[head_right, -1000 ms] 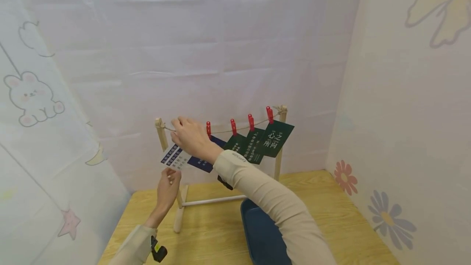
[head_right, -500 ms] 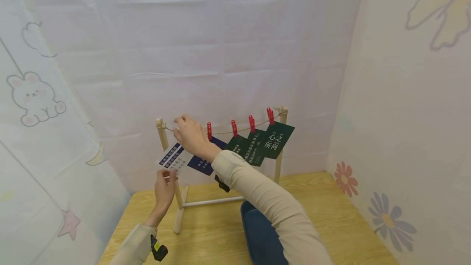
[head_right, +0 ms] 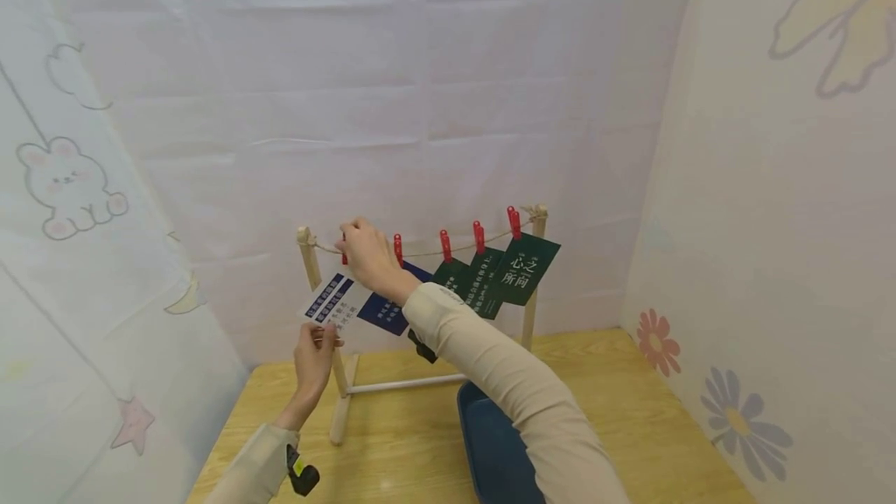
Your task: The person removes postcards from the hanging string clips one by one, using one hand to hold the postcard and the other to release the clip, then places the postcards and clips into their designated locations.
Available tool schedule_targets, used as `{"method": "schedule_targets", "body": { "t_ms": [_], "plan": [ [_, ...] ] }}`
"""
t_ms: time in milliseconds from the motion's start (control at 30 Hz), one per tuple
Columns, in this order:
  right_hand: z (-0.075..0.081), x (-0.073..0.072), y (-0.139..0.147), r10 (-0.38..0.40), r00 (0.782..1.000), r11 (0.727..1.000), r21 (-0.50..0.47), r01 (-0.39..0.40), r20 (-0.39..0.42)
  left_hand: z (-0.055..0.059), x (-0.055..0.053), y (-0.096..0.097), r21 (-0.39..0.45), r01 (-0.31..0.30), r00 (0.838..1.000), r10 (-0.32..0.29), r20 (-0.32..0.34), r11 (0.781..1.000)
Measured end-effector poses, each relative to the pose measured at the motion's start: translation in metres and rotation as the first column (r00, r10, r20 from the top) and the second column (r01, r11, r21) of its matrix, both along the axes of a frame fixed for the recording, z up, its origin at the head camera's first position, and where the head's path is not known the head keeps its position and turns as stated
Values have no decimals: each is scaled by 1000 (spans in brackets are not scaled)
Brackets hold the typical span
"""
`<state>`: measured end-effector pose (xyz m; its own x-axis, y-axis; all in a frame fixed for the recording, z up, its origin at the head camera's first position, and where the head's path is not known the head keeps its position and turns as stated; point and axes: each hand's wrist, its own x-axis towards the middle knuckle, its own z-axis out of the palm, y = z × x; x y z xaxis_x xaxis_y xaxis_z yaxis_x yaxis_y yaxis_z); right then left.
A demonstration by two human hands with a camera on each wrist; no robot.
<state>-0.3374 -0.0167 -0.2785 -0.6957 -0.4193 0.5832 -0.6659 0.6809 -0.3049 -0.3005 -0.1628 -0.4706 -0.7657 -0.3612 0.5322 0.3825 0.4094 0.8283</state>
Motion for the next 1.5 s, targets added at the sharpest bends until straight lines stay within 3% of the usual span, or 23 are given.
{"method": "schedule_targets", "body": {
  "t_ms": [367,533,800,1167,1500],
  "plan": [
    [7,3,-3,28,998,997,-72,-24,51,2,2,0,16,-26,998,26,-54,1000],
    [8,5,-4,14,997,997,-74,-8,81,2,3,1,35,-9,996,13,-90,999],
    [9,6,-7,6,995,999,-50,-1,102,2,3,1,52,3,996,1,-88,999],
    [8,7,-6,25,997,998,-58,-21,66,4,3,1,79,17,999,-13,-50,997],
    [5,4,-4,45,997,993,-103,-51,-63,1,3,1,83,30,997,-24,-78,996]
  ]
}}
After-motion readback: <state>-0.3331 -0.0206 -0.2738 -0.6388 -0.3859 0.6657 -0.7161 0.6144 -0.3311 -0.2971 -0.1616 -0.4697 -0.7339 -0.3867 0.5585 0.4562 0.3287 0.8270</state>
